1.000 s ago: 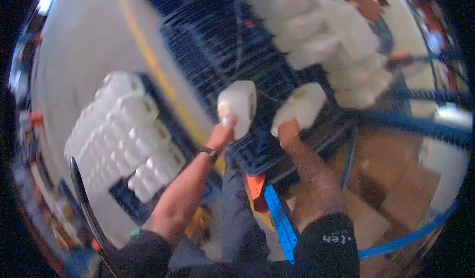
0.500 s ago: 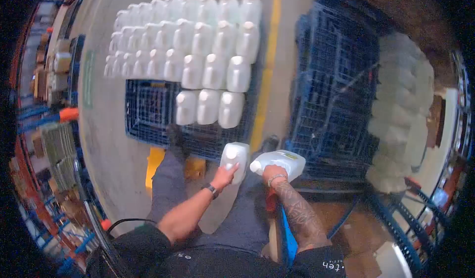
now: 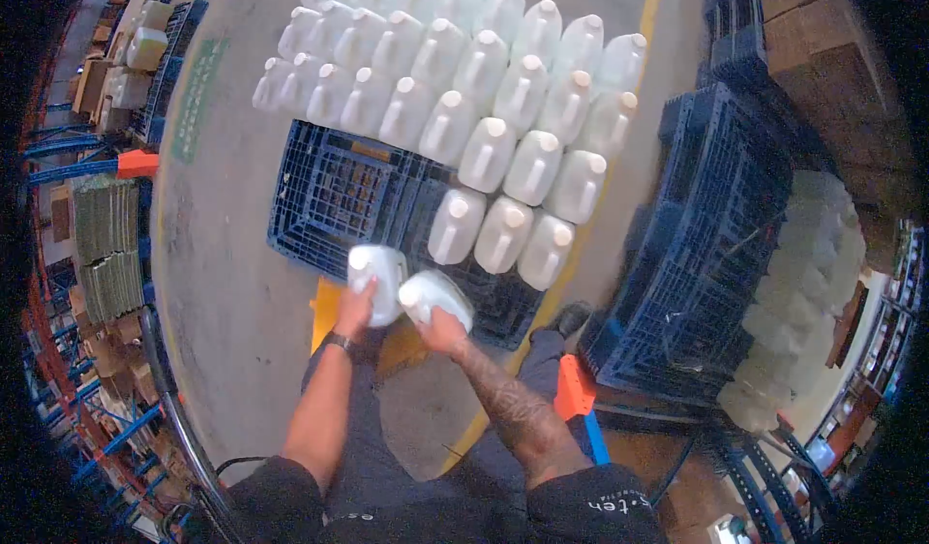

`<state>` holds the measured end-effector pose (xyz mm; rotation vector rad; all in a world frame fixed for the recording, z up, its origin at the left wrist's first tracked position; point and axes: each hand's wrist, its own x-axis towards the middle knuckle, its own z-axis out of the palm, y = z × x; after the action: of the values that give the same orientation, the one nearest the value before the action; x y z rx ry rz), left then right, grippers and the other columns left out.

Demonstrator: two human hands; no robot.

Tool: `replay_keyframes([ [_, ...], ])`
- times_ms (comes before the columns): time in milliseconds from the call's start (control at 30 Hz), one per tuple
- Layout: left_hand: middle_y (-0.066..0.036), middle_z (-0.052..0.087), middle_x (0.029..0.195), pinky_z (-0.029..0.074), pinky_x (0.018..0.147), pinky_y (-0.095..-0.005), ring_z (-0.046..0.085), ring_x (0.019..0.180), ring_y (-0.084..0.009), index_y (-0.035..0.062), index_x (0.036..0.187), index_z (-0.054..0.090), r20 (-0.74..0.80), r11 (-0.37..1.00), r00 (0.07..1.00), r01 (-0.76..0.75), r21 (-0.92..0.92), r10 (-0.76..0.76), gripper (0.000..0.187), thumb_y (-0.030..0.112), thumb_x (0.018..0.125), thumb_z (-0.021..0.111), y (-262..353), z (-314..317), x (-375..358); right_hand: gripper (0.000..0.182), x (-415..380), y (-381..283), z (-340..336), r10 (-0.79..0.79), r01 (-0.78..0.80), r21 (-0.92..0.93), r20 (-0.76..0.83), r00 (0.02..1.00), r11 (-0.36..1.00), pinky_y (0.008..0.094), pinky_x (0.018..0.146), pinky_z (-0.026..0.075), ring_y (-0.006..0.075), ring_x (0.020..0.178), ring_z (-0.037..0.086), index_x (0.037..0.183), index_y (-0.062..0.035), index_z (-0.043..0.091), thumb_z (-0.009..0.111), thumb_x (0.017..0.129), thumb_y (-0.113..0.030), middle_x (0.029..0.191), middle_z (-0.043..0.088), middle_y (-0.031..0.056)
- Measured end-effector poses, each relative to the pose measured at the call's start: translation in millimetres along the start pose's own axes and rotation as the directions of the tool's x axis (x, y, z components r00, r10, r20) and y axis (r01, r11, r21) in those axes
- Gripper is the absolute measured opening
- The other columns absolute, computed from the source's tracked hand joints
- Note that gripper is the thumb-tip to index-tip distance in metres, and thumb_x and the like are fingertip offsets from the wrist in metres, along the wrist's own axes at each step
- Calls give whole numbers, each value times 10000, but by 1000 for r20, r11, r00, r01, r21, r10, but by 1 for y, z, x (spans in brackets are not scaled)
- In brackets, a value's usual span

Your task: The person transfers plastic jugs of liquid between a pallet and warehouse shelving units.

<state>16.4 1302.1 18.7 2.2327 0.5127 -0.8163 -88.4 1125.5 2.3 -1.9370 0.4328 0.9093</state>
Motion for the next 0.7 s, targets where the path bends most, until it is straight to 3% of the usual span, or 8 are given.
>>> replay_keyframes([
  [67,-245,671,884,485,759,-398,659,858,-328,-53,995,652,-12,997,998,-68,27,69,501,430,883,577,34,-27,28,452,39,-15,22,-11,19,63,-125,992,998,432,760,513,354,833,655,1018,39,569,582,869,-388,914,652,235],
  [133,-233,674,875,484,753,-408,656,846,-349,-32,973,661,-1,991,995,-103,83,103,483,434,890,563,47,-43,65,386,87,-27,40,143,-18,454,-242,960,891,383,617,513,264,650,646,1010,51,552,580,885,-313,791,649,167],
  [200,-234,671,873,485,749,-424,651,843,-375,-16,944,671,-2,919,953,-292,267,303,478,444,892,552,75,-55,88,354,127,-41,49,167,43,560,-318,933,827,364,570,495,227,600,622,989,50,546,578,890,-289,743,634,134],
  [367,-269,649,879,487,750,-461,628,853,-425,-31,907,672,153,865,903,-429,261,402,534,488,874,547,92,-45,153,327,187,-78,25,397,118,737,-483,781,665,363,528,478,196,573,614,942,63,521,568,901,-258,665,612,105],
  [433,-265,654,856,494,743,-454,632,843,-427,-27,894,676,199,828,881,-473,301,430,539,498,861,557,91,-25,181,555,210,-72,3,327,8,642,-402,855,767,473,865,443,481,976,572,1140,139,388,513,904,-346,1025,578,348],
  [533,-255,659,884,496,755,-435,636,868,-405,-25,934,669,208,909,912,-387,157,353,539,496,862,553,95,1,198,549,215,-72,-30,347,-49,654,-335,876,755,468,892,431,494,1022,547,1138,152,373,504,907,-328,1078,552,363],
  [600,-242,664,917,494,769,-409,641,900,-372,-22,962,657,217,904,927,-354,241,305,481,443,861,585,76,13,218,538,223,-65,-23,294,43,552,-507,810,833,471,903,427,496,1038,541,1141,147,370,503,907,-319,1102,543,369],
  [700,-207,658,991,482,826,-424,631,942,-350,1,1065,614,189,948,935,-314,56,299,432,340,805,680,58,12,215,530,205,-63,-29,211,-7,562,-299,931,827,478,941,407,470,1098,517,1223,92,382,522,890,-295,1147,530,355],
])
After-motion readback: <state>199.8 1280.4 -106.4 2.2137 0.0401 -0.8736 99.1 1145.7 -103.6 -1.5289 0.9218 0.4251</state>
